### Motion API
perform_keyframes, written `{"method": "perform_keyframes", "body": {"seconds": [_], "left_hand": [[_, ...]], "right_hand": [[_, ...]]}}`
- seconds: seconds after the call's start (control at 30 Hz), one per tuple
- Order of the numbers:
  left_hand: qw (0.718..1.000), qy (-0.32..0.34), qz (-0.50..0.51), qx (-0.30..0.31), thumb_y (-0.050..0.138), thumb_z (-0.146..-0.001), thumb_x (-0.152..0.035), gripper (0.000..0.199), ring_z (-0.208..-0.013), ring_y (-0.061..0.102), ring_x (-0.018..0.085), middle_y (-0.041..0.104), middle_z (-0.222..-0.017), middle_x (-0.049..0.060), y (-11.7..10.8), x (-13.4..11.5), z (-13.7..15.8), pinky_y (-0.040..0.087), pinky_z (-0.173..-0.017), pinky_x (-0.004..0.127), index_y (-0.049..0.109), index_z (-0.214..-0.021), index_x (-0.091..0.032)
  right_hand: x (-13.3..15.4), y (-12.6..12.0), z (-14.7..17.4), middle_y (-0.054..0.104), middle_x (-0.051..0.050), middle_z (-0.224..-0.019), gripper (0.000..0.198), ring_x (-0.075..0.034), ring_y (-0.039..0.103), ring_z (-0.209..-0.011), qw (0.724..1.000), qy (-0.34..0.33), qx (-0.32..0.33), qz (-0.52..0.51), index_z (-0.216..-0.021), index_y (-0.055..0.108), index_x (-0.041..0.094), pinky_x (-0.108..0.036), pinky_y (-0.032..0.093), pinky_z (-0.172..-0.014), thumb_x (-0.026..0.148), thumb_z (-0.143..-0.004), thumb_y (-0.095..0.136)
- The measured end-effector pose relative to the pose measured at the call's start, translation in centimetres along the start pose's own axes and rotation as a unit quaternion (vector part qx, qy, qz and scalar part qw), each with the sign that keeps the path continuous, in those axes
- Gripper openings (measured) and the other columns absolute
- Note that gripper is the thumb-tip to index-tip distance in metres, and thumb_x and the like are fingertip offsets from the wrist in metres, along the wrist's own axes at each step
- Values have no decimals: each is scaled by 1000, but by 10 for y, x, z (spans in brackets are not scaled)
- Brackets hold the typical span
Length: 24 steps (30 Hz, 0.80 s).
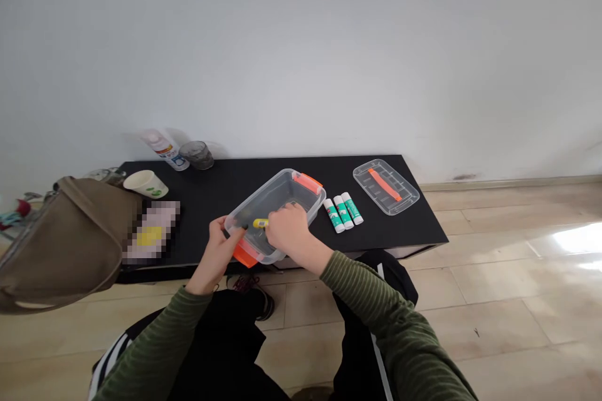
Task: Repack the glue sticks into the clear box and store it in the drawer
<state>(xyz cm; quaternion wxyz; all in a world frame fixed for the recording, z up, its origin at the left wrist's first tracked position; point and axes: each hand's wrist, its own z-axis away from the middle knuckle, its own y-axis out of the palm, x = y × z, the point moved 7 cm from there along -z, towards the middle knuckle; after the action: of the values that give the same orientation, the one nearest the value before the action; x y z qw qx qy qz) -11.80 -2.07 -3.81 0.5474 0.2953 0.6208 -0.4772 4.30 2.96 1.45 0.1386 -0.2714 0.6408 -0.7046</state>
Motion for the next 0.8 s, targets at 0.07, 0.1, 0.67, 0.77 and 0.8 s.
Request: {"method": "perform_keyframes", "body": {"seconds": [0.07, 0.1, 0.67, 0.77, 0.8], "left_hand": [[997, -49, 67, 5, 69, -76, -40, 44, -93, 59, 18, 54, -105, 2, 2, 6, 4, 52, -81, 33, 48, -110, -22], [993, -71, 94, 9, 70, -75, -41, 45, -86, 60, 16, 56, -103, 1, 4, 8, 5, 52, -75, 30, 49, -110, -22], [974, -147, 148, 89, 66, -73, -27, 66, -119, 62, 27, 58, -142, 14, 20, 3, 15, 54, -90, 35, 57, -139, -24], [976, -141, 140, 84, 65, -73, -26, 65, -122, 60, 29, 58, -142, 14, 20, 1, 16, 53, -95, 37, 59, -138, -24], [977, -137, 138, 84, 65, -73, -26, 65, -124, 59, 29, 57, -143, 14, 21, 1, 17, 52, -97, 39, 59, -138, -24]], "right_hand": [[8, 8, -7, 74, -19, -100, 29, -31, 68, -98, 999, 11, 50, 6, -99, 75, 13, -38, 48, -80, 30, -90, 54], [10, 12, -9, 74, -20, -101, 28, -31, 69, -97, 997, 14, 71, 3, -99, 75, 13, -37, 49, -77, 31, -88, 56], [-31, -18, 8, 75, -7, -97, 28, -22, 68, -96, 987, -3, -81, -138, -96, 75, 24, -31, 48, -81, 29, -95, 48], [-108, -45, 28, 74, -7, -102, 27, -20, 66, -94, 957, 103, -210, -171, -103, 73, 22, -29, 46, -81, 26, -94, 48], [-136, -46, 33, 74, -6, -101, 28, -19, 66, -90, 951, 146, -210, -172, -104, 72, 22, -29, 45, -78, 27, -95, 46]]}}
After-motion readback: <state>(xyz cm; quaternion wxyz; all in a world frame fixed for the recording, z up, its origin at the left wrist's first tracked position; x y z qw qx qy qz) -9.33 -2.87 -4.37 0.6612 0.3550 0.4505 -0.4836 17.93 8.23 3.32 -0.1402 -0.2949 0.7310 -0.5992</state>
